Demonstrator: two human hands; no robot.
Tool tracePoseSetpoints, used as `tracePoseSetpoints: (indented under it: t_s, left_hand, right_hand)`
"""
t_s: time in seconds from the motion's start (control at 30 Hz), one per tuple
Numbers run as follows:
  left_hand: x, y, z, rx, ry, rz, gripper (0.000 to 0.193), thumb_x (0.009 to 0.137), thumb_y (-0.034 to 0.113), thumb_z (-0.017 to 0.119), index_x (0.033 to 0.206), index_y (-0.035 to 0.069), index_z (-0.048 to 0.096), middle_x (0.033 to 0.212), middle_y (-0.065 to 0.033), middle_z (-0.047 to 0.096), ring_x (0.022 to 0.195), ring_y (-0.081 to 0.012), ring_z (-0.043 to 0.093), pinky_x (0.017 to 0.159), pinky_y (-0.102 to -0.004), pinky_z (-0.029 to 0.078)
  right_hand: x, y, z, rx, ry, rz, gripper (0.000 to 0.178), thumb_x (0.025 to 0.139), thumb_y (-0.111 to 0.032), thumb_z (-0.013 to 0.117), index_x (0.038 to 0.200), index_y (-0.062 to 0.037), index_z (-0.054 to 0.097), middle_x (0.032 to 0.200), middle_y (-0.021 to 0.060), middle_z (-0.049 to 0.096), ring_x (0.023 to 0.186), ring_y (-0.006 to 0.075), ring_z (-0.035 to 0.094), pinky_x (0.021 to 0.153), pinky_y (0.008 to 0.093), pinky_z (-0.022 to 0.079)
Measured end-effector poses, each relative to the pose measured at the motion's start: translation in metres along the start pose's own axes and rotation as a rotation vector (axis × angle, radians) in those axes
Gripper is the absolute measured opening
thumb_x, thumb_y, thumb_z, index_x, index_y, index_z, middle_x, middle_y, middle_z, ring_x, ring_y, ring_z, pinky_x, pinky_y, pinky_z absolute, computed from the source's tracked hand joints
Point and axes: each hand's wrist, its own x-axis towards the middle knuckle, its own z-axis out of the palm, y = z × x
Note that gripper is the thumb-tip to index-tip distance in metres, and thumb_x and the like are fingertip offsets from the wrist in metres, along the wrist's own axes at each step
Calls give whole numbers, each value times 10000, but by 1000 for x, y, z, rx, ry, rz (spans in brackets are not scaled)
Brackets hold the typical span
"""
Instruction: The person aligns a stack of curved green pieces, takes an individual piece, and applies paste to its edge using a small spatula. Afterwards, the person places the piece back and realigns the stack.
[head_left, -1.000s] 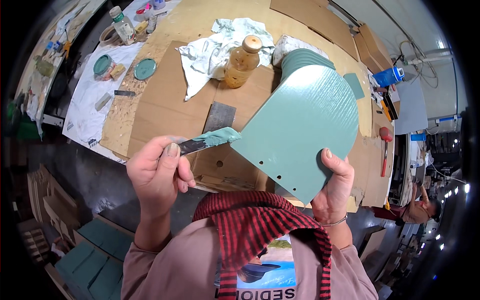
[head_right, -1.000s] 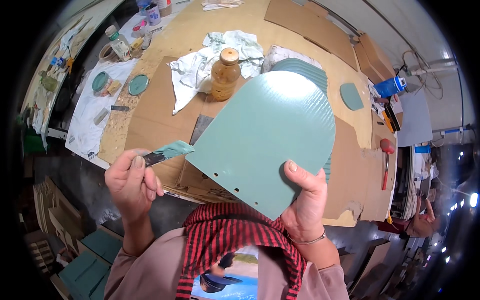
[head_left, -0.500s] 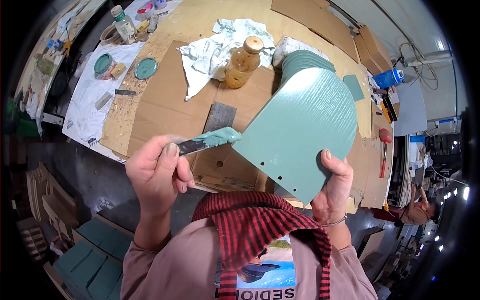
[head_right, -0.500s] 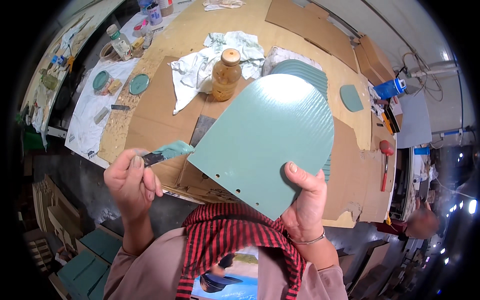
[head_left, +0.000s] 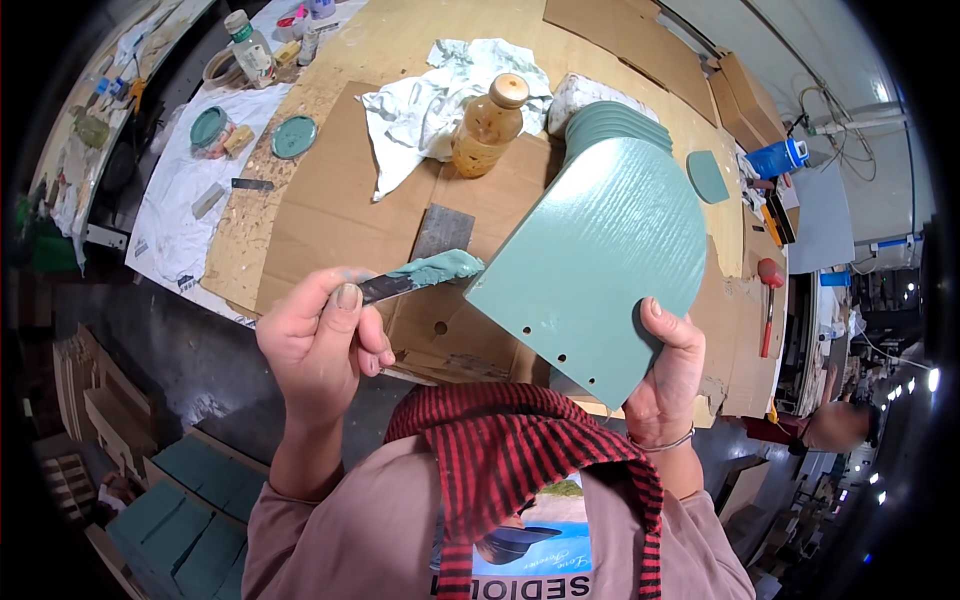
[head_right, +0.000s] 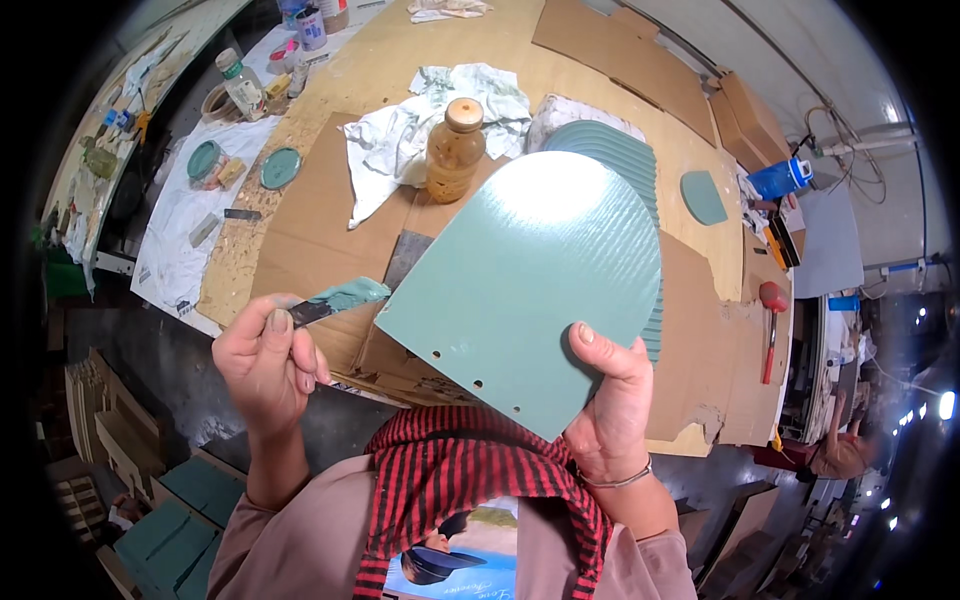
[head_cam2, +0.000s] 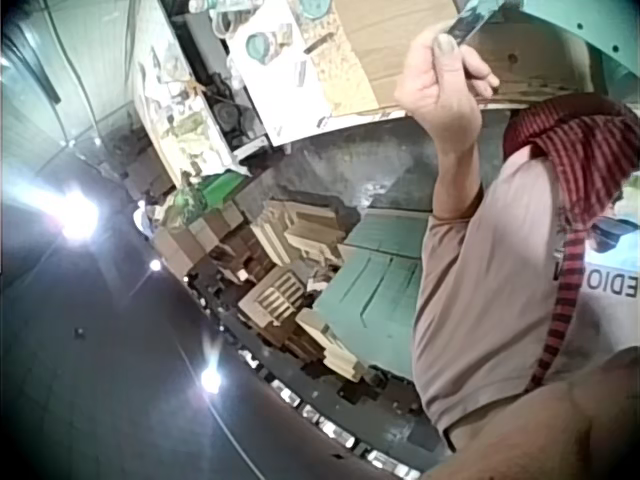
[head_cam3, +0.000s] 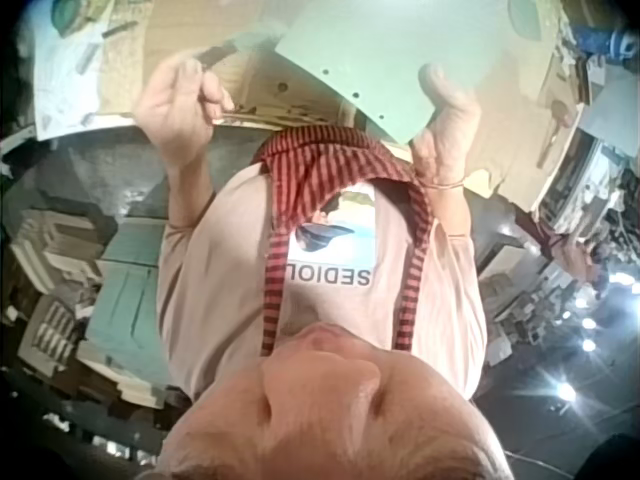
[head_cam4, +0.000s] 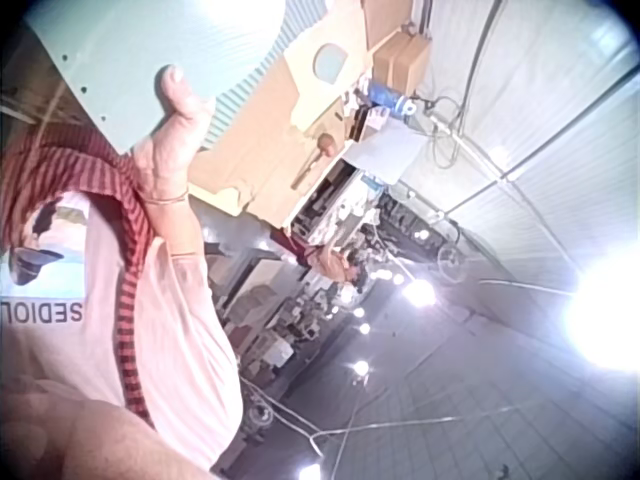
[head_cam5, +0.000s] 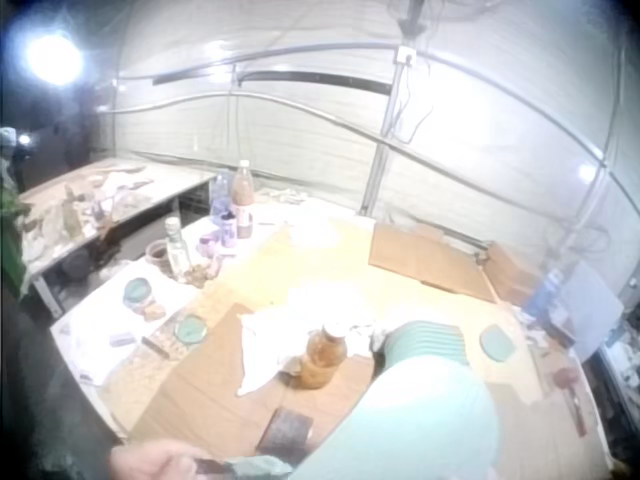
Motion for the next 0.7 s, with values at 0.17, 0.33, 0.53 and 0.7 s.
tracePoseSetpoints:
  t_s: [0.17, 0.33, 0.53, 0.7]
  left_hand:
    - [1, -5, -6, 53, -117, 171, 203, 969, 30, 460, 1039, -128, 567, 614, -103, 541, 470, -116, 494, 500, -277, 508]
    - [5, -8, -11, 64, -204, 279, 212, 959, 26, 483, 1053, -135, 584, 740, -134, 584, 561, -135, 552, 576, -282, 539]
    - [6, -8, -8, 38, -155, 345, 163, 913, -39, 523, 987, -80, 662, 761, -121, 627, 630, -154, 632, 552, -227, 507]
    - [10, -3, -14, 131, -217, 382, 140, 882, -43, 563, 953, -58, 683, 765, -124, 626, 626, -140, 619, 545, -224, 499]
  right_hand:
    - [3, 0, -1, -4, 7, 30, 550, 796, -80, 631, 1292, 73, 446, 1177, 213, 583, 1046, 327, 616, 937, 434, 504]
    - [2, 1, 2, -2, 49, 105, 580, 790, -87, 630, 1313, 67, 432, 1210, 225, 571, 1085, 364, 598, 972, 479, 482]
    - [5, 2, -4, 9, 56, 125, 592, 780, -90, 637, 1319, 52, 437, 1213, 230, 573, 1096, 374, 594, 983, 507, 469]
    - [5, 2, -2, 12, 35, 130, 607, 764, -83, 640, 1320, 51, 436, 1212, 227, 575, 1093, 374, 595, 984, 505, 470]
